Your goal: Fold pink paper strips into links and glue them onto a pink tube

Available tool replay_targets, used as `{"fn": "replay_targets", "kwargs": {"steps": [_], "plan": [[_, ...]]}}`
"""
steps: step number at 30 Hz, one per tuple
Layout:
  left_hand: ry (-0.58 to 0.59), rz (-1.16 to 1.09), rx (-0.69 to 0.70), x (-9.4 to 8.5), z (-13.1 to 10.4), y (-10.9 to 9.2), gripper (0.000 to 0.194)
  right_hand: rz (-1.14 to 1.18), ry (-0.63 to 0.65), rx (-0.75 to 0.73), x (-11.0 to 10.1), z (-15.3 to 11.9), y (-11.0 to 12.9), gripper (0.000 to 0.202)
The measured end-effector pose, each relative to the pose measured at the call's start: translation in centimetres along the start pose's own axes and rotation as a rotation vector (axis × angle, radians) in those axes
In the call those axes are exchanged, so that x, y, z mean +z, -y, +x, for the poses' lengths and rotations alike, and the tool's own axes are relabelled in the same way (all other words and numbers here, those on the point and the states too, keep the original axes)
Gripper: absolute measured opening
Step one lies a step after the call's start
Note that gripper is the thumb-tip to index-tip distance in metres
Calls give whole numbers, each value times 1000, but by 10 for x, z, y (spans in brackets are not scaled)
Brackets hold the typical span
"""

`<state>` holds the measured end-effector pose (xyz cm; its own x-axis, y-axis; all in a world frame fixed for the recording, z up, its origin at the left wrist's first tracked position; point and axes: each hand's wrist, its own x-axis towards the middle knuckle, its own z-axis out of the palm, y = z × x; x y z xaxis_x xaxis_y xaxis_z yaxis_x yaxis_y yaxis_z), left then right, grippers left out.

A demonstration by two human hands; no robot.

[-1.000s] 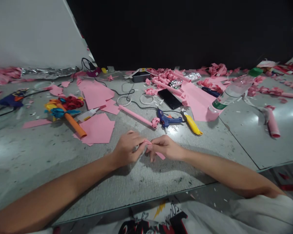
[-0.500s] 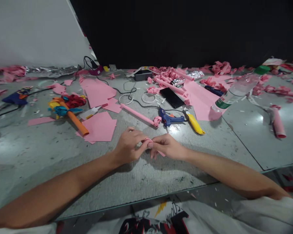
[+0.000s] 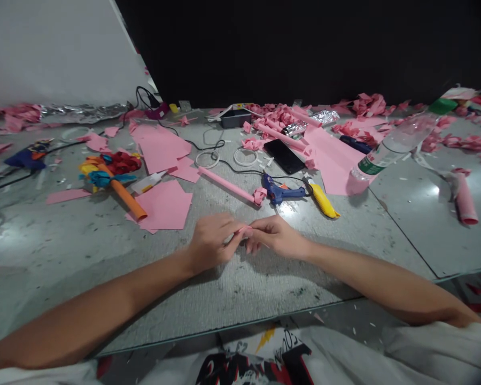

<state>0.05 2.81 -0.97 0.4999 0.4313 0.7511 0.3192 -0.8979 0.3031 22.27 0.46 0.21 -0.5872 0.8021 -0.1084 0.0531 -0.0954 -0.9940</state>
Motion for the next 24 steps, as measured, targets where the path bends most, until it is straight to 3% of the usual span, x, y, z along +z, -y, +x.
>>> {"fn": "replay_targets", "kwargs": {"steps": [2,5,7,10,13,18,21,24], "plan": [[-3,-56,0,0,1,1,6,2,16,-12,0,-1,-1,45],[43,-187,-117,-1,4,3,1,31,15,-21,1,-1,-2,45],[60,-178,-160,-1,5,3,9,21,-11,-27,2,0,-3,44],[8,-53,-59,-2,2,-2,14,-59,-40,-43,2,0,-3,42],[-13,-58,15,-4,0,-6,11,-106,12,-55,1,-1,-1,41],[38,-203,-85,-2,1,-6,7,-62,25,-61,-1,-1,-2,41],[-10,-106,-44,0,1,-5,12,-64,7,-40,-1,-1,-4,43],[17,-179,-51,0,1,-5,8,-94,28,-34,-1,-1,-5,42]]}}
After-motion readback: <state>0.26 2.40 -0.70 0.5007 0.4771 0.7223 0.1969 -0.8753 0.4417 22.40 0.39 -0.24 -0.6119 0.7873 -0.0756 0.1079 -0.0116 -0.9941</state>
